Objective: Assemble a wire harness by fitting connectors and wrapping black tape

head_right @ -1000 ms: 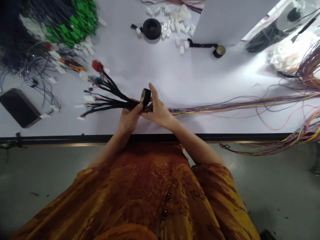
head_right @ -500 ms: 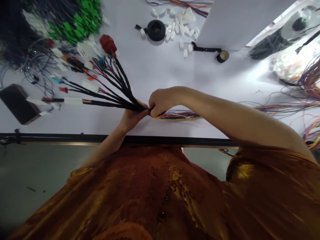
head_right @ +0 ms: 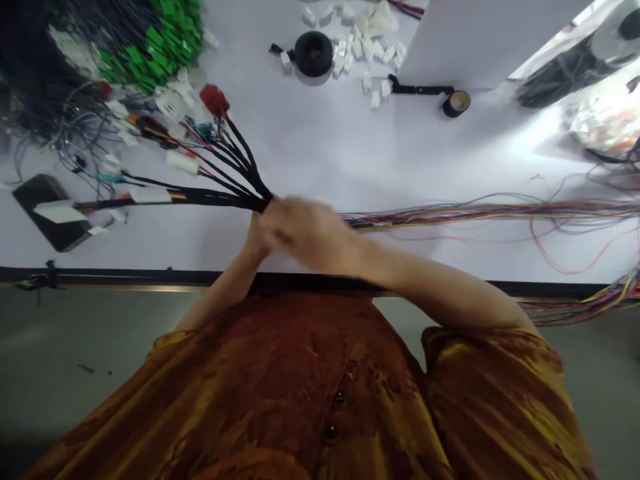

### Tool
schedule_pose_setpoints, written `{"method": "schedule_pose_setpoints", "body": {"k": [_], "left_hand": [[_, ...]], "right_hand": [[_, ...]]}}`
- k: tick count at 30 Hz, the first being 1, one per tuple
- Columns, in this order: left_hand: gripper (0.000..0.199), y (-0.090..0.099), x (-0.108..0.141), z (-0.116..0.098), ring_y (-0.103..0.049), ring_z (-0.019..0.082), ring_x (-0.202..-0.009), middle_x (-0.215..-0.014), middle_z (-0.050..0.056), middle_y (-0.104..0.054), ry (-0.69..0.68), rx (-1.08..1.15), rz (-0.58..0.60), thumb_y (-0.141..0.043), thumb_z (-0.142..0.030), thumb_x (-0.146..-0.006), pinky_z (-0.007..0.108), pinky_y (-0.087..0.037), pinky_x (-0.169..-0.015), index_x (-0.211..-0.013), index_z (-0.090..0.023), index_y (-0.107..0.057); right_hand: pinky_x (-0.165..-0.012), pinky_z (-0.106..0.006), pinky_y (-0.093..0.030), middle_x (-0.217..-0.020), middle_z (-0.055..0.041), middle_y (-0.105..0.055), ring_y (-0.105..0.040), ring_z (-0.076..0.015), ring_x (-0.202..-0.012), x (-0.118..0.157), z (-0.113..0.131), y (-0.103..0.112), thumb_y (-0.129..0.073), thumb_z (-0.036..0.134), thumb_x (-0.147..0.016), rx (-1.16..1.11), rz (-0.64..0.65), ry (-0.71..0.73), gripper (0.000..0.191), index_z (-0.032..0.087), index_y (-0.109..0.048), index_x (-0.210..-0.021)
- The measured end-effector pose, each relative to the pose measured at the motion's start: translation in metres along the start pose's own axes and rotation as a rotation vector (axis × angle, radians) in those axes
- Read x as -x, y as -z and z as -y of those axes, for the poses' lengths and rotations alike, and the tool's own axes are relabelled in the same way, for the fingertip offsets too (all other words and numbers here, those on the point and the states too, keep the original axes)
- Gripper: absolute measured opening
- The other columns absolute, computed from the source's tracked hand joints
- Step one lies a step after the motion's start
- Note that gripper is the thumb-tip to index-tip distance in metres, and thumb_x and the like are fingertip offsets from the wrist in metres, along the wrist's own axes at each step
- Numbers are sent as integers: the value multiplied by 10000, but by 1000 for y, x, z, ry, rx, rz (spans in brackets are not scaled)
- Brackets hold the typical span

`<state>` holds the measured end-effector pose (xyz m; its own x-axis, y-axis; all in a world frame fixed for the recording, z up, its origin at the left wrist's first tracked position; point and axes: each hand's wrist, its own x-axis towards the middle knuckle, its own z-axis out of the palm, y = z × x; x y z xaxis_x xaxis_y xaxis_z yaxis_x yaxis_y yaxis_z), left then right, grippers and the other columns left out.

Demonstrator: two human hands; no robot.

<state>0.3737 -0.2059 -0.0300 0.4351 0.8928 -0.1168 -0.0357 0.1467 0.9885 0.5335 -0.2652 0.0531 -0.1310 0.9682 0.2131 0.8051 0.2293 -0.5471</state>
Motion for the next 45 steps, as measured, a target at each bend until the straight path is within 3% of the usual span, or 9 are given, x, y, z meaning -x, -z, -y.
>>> {"method": "schedule_pose_setpoints", "body": {"k": [9, 16, 21, 25, 29, 32, 35, 41, 45], "left_hand": [[245, -5, 19, -21, -622, 80, -598, -692, -58, -634, 410, 610, -133, -775, -96, -770, 160, -458, -474, -866, -209, -580], [231, -2, 30, -28, -705, 111, -667, -805, -24, -734, 721, 874, -222, -530, -12, -907, 228, -613, -655, -830, -197, -647], [315, 15, 46, -28, -727, 180, -1101, -1213, 112, -744, 769, 599, -34, -418, -101, -992, 270, -606, -910, -1140, -131, -695], [301, 32, 61, -49, -738, 233, -935, -1094, 128, -756, 674, -21, 312, -650, -343, -926, 360, -601, -830, -1159, -154, -675], [300, 20, 29, -63, -612, 311, -1192, -1234, 139, -688, -27, -856, 375, -709, -317, -862, 492, -449, -1079, -1124, -175, -674], [203, 0, -10, -54, -648, 308, -1005, -990, 107, -704, -150, -1140, 580, -793, -139, -726, 438, -492, -954, -884, -179, -672], [323, -12, -39, -43, -582, 200, -645, -645, 4, -581, -83, -941, 642, -821, -9, -558, 291, -475, -687, -610, -206, -571], [246, 2, -73, -50, -627, 200, -484, -600, 52, -669, 591, -313, 937, -870, -100, -540, 261, -450, -491, -720, -167, -715], [316, 6, -82, -53, -618, 148, -456, -544, -32, -632, 415, -212, 611, -819, 10, -491, 229, -474, -526, -688, -212, -710]], "right_hand": [[-1085, -566, -385, -1354, -165, -564, -493, -356, -1271, -9, -148, -9, -724, 368, -845, 208, -90, -355, 356, 194, -642, -1145], [-1064, -447, -414, -1251, -176, -556, -531, -268, -1171, -5, -258, 75, -521, 105, -878, 281, -476, -794, 327, 152, -613, -1189], [-994, -486, -408, -1227, -197, -554, -519, -305, -1137, -1, -300, 110, -556, 87, -829, 349, -439, -950, 196, 136, -684, -968], [-897, -398, -425, -995, -117, -616, -543, -213, -917, 4, -270, 99, -629, 134, -799, 230, -489, -806, 71, 164, -623, -736], [-646, -284, -370, -624, 22, -498, -402, -112, -603, 28, -169, 68, -588, 255, -871, -234, -492, -650, 189, 184, -599, -697], [-572, -252, -324, -618, 31, -516, -388, -93, -571, 62, -85, 36, -581, 371, -899, -621, -299, -591, 265, 179, -628, -723], [-538, -244, -316, -677, 11, -586, -414, -93, -572, 94, -32, 0, -595, 450, -890, -851, -145, -638, 301, 185, -627, -751], [-514, -242, -307, -662, 25, -543, -410, -101, -571, 107, -6, -51, -618, 463, -831, -953, -92, -787, 278, 193, -605, -768], [-526, -247, -325, -716, 3, -580, -453, -114, -617, 90, -1, -62, -616, 457, -830, -928, -152, -759, 266, 194, -609, -793]]}}
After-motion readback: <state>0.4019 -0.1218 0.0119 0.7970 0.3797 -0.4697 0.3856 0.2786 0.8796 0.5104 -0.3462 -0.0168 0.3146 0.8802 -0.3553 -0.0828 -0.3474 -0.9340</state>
